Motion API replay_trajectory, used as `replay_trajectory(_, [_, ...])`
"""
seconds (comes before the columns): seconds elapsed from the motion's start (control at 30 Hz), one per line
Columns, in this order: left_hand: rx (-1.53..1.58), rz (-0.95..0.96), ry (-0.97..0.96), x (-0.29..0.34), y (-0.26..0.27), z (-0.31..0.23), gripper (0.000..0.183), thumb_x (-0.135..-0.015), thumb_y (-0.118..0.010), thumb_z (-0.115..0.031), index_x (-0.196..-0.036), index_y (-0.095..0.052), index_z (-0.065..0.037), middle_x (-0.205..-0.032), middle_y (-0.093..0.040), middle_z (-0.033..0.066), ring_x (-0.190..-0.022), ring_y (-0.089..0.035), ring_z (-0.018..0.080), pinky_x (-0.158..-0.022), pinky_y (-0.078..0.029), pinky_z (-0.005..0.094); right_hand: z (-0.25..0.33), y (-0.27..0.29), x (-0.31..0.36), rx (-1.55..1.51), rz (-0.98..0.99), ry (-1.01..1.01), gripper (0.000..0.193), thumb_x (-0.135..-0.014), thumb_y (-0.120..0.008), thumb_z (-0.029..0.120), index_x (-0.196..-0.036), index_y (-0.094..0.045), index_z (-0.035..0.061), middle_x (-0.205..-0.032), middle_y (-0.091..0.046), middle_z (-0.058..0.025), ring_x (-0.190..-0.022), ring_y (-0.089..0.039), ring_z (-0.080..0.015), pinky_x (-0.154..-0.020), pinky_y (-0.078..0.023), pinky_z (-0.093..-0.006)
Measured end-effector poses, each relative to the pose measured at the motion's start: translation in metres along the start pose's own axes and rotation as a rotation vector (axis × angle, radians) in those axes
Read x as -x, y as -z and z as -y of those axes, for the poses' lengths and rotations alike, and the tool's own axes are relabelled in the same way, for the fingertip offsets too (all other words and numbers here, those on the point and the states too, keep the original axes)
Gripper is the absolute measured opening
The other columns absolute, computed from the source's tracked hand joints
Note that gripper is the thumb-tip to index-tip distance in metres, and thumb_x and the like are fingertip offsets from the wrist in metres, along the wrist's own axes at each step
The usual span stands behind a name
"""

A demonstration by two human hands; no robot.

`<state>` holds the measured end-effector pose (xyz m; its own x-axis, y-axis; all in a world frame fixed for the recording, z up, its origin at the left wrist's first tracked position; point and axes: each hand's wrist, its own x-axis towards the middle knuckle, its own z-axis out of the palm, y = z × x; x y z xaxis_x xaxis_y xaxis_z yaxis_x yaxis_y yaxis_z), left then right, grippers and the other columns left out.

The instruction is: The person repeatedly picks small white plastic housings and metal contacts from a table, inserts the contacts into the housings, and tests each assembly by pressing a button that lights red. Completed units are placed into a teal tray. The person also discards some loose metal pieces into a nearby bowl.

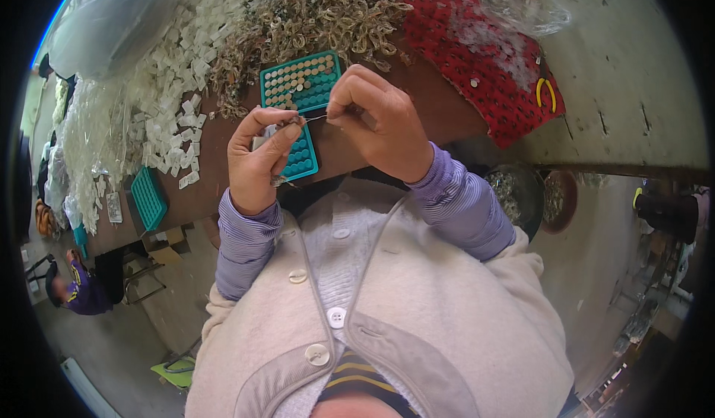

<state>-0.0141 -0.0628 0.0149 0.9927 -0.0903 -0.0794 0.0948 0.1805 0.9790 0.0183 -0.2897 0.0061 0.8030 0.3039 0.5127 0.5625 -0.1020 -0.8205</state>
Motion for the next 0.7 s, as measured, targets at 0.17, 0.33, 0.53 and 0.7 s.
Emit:
replay_trajectory(0.17, [-0.077,0.005,0.051,0.000,-0.010,0.000,0.023,-0.095,-0.082,-0.004,-0.117,-0.076,-0.004,-0.104,-0.073,0.0007,-0.090,-0.066,0.0063,-0.071,-0.051,0.0197,0.007,-0.003,0.004,0.331,-0.052,0.124,0.014,-0.086,-0.076,-0.002,-0.095,-0.069,0.0044,-0.093,-0.065,-0.0094,-0.080,-0.064,-0.0287,-0.074,-0.053,-0.0377])
replay_trajectory(0.33, [-0.241,-0.016,-0.126,-0.002,-0.013,0.002,0.035,-0.093,-0.084,-0.004,-0.126,-0.073,-0.004,-0.102,-0.074,0.0029,-0.092,-0.067,0.0078,-0.082,-0.055,0.0259,0.005,-0.011,-0.006,0.521,-0.030,0.282,0.014,-0.083,-0.079,0.003,-0.093,-0.069,0.0044,-0.090,-0.068,-0.0087,-0.090,-0.068,-0.0311,-0.088,-0.052,-0.0448])
replay_trajectory(0.53, [-0.978,-0.314,-0.318,-0.008,0.072,-0.017,0.023,-0.095,-0.081,-0.020,-0.115,-0.078,-0.008,-0.103,-0.077,0.0109,-0.092,-0.075,0.0276,-0.082,-0.058,0.0372,-0.005,-0.020,-0.011,0.419,0.036,0.255,0.012,-0.087,-0.076,-0.002,-0.096,-0.069,0.0010,-0.083,-0.067,-0.0113,-0.080,-0.068,-0.0323,-0.087,-0.054,-0.0459])
replay_trajectory(0.7, [-1.683,-0.538,0.022,-0.015,0.154,-0.014,0.017,-0.098,-0.076,-0.026,-0.106,-0.074,-0.012,-0.112,-0.068,0.0097,-0.094,-0.072,0.0355,-0.079,-0.059,0.0456,-0.008,-0.043,-0.009,0.330,0.099,0.162,0.010,-0.090,-0.075,-0.002,-0.098,-0.069,0.0016,-0.084,-0.069,-0.0103,-0.084,-0.069,-0.0322,-0.088,-0.054,-0.0448])
